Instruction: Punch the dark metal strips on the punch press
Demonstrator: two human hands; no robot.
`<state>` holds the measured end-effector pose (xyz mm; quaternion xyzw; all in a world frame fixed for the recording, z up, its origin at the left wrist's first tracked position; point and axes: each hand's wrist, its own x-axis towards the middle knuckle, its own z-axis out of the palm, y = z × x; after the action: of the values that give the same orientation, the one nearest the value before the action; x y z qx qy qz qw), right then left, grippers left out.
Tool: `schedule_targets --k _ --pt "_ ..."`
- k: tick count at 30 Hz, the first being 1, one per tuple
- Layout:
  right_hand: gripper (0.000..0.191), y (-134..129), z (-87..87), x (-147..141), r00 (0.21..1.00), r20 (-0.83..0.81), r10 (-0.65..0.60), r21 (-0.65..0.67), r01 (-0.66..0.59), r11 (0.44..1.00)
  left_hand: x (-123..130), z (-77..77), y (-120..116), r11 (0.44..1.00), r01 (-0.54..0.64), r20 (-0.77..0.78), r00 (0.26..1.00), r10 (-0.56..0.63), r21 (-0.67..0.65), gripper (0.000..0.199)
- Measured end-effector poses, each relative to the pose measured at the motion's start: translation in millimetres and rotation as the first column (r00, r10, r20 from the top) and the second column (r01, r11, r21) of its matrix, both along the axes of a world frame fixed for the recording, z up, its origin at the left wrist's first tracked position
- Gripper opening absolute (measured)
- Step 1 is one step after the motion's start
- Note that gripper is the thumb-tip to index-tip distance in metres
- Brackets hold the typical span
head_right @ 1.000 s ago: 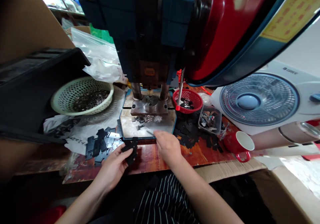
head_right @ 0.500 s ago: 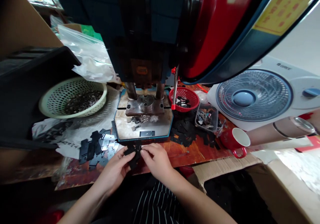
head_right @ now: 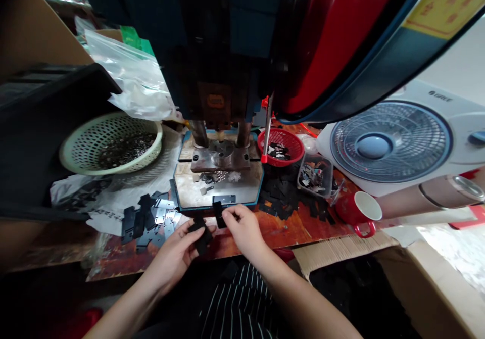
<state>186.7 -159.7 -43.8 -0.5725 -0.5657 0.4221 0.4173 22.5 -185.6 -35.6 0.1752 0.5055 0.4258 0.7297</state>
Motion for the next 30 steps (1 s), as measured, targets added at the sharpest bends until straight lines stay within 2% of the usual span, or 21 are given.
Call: schedule_targets --k 2,5,8,10,12,14,16,19,22,25,27,30 --pt "0.021 10.3 7.3 11.0 0.974 0.225 -0.017 0.180 -0.025 0.983 0.0 -0.3 0.4 1.000 -0.005 0.003 1.000 0.005 -0.021 0.036" --pt "0.025 30.0 13.3 27.6 0.826 0.557 -0.093 0.387 -0.159 0.908 0.0 -1.3 0.6 0.999 -0.015 0.002 1.000 0.015 -0.034 0.035" --pt "0.028 43.9 10.3 36.7 0.655 0.744 -0.133 0.422 -0.305 0.854 -0.5 -1.9 0.2 0.999 -0.014 0.007 1.000 0.015 -0.036 0.034" --pt "0.027 43.8 6.2 36.9 0.619 0.777 -0.111 0.402 -0.353 0.845 -1.1 -2.6 -0.1 0.999 -0.012 0.010 1.000 0.013 -0.045 0.034" --pt "0.026 34.3 3.4 32.9 0.667 0.740 -0.092 0.406 -0.333 0.851 -1.4 -3.7 -0.2 0.999 -0.010 0.018 1.000 0.011 -0.051 0.035" --pt "0.024 17.4 2.9 25.5 0.762 0.645 -0.048 0.394 -0.279 0.876 -0.8 -4.5 0.1 0.999 -0.008 0.021 1.000 0.009 -0.054 0.036" --pt "0.021 -1.7 3.6 15.9 0.856 0.513 0.058 0.322 -0.255 0.912 0.7 -4.3 1.0 0.999 -0.013 0.016 1.000 0.014 -0.052 0.036" --pt "0.015 -22.2 2.7 1.7 0.938 0.299 0.175 0.186 -0.237 0.954 3.9 -1.7 3.1 0.998 -0.020 0.022 1.000 0.021 -0.057 0.036" --pt "0.012 -26.4 -1.6 -6.0 0.982 0.125 0.141 0.056 -0.149 0.987 6.2 1.2 4.8 0.997 -0.008 0.040 0.999 0.011 -0.073 0.034" --pt "0.017 -21.2 -5.7 -6.9 0.993 -0.051 0.109 -0.095 -0.113 0.989 6.8 1.9 4.4 0.997 -0.019 0.046 0.999 0.022 -0.077 0.029" --pt "0.018 -18.1 -7.1 -6.4 0.984 -0.135 0.115 -0.138 -0.134 0.981 6.4 1.5 3.2 0.996 -0.035 0.054 0.998 0.039 -0.078 0.027" --pt "0.020 -17.4 -8.2 -7.1 0.980 -0.160 0.121 -0.138 -0.144 0.980 5.4 0.8 1.3 0.996 -0.047 0.067 0.996 0.052 -0.076 0.026"
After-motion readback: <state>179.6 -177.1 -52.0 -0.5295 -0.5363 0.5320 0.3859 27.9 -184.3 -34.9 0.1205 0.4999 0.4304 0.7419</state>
